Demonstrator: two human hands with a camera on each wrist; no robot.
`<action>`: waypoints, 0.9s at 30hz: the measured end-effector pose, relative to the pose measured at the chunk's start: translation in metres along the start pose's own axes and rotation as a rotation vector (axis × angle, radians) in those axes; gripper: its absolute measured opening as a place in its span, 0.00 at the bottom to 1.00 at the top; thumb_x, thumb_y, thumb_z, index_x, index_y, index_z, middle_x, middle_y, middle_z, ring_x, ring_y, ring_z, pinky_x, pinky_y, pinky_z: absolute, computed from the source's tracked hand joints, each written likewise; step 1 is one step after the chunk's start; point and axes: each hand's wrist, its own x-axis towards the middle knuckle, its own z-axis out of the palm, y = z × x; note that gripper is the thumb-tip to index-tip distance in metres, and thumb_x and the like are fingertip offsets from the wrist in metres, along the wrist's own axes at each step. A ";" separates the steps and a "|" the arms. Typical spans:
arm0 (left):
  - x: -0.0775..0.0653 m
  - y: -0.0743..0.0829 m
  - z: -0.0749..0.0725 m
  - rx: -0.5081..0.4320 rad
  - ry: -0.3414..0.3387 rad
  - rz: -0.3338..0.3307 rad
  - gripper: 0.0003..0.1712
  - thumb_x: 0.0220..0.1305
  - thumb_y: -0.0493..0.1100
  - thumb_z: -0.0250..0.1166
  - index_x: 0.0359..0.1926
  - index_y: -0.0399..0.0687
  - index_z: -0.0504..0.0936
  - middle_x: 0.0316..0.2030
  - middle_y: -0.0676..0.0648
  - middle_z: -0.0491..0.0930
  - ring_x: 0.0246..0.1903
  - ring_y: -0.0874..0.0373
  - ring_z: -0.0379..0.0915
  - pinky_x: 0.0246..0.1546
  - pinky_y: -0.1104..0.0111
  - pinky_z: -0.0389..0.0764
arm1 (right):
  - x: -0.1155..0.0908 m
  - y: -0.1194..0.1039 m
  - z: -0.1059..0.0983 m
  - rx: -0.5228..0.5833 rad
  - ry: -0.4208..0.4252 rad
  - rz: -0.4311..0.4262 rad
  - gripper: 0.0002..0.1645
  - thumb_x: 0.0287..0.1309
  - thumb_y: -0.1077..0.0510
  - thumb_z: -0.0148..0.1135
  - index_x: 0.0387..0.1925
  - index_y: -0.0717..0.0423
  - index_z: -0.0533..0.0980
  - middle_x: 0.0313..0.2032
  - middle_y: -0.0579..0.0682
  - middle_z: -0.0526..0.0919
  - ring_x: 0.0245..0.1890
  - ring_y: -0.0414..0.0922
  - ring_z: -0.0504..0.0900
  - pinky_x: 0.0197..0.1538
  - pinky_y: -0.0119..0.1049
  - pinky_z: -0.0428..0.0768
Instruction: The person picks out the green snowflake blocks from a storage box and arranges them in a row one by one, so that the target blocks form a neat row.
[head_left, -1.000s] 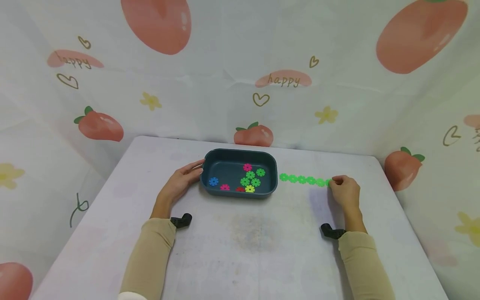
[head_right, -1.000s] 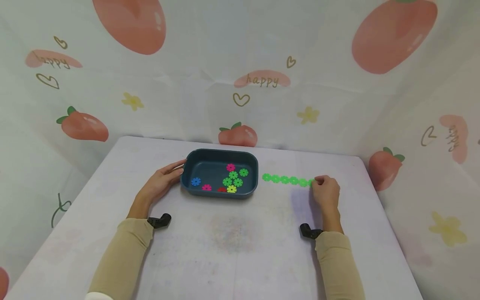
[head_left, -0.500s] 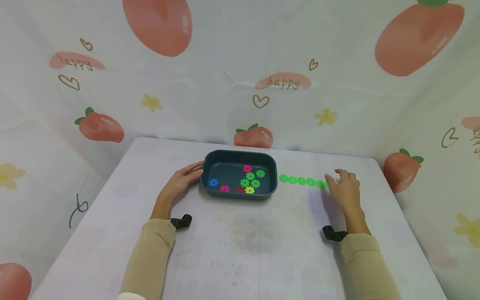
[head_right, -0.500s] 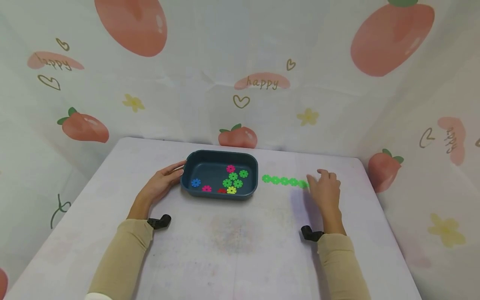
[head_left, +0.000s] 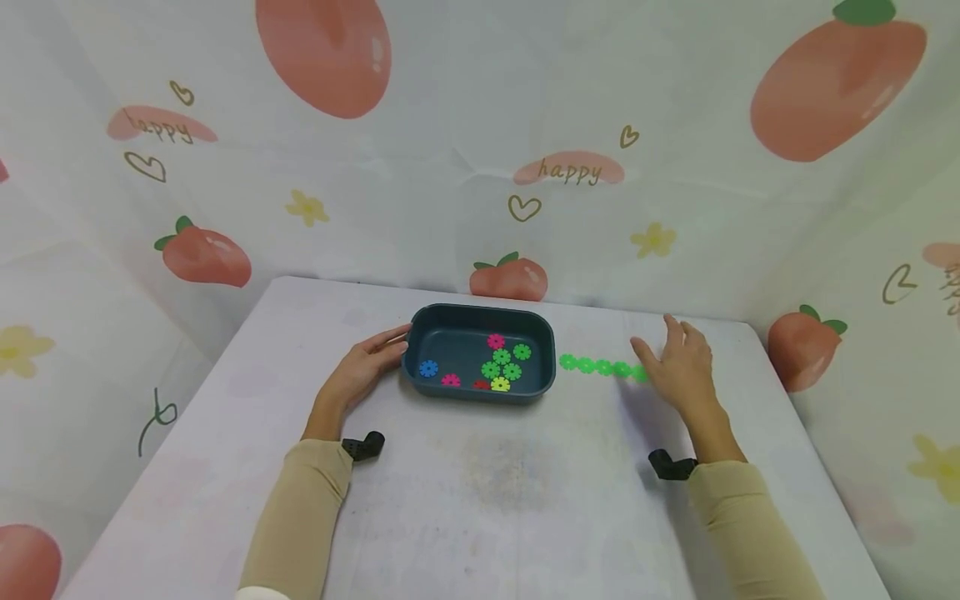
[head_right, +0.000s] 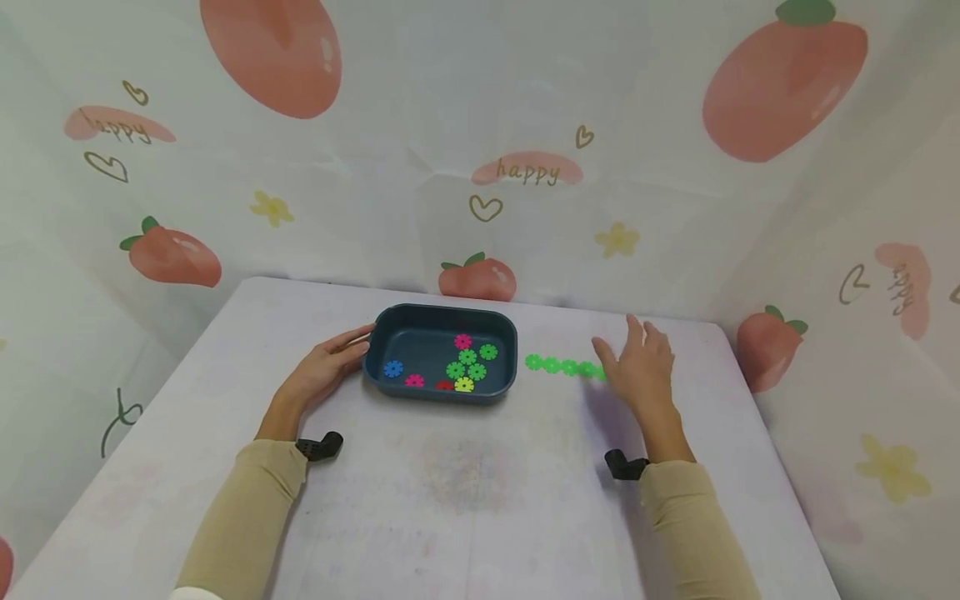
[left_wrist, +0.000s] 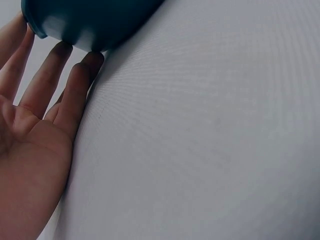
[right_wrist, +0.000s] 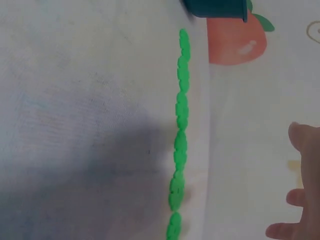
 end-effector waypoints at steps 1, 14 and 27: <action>0.000 0.000 0.000 0.006 0.002 -0.002 0.34 0.71 0.53 0.65 0.75 0.56 0.69 0.75 0.47 0.67 0.74 0.53 0.64 0.78 0.55 0.61 | 0.000 -0.002 0.000 -0.002 -0.003 -0.013 0.55 0.73 0.29 0.45 0.79 0.64 0.45 0.75 0.78 0.46 0.74 0.79 0.45 0.72 0.77 0.47; 0.001 -0.002 -0.001 -0.004 0.000 -0.003 0.33 0.71 0.54 0.65 0.74 0.57 0.70 0.74 0.48 0.69 0.74 0.54 0.65 0.78 0.56 0.61 | 0.006 -0.024 0.008 -0.150 -0.055 -0.128 0.57 0.70 0.23 0.40 0.80 0.59 0.44 0.78 0.75 0.40 0.76 0.79 0.36 0.70 0.82 0.36; 0.001 -0.002 -0.002 0.013 -0.011 0.008 0.34 0.72 0.54 0.64 0.75 0.56 0.69 0.75 0.47 0.68 0.72 0.56 0.67 0.77 0.56 0.63 | 0.008 -0.052 0.020 -0.226 -0.075 -0.204 0.53 0.70 0.26 0.44 0.81 0.53 0.48 0.80 0.70 0.41 0.78 0.75 0.36 0.73 0.79 0.36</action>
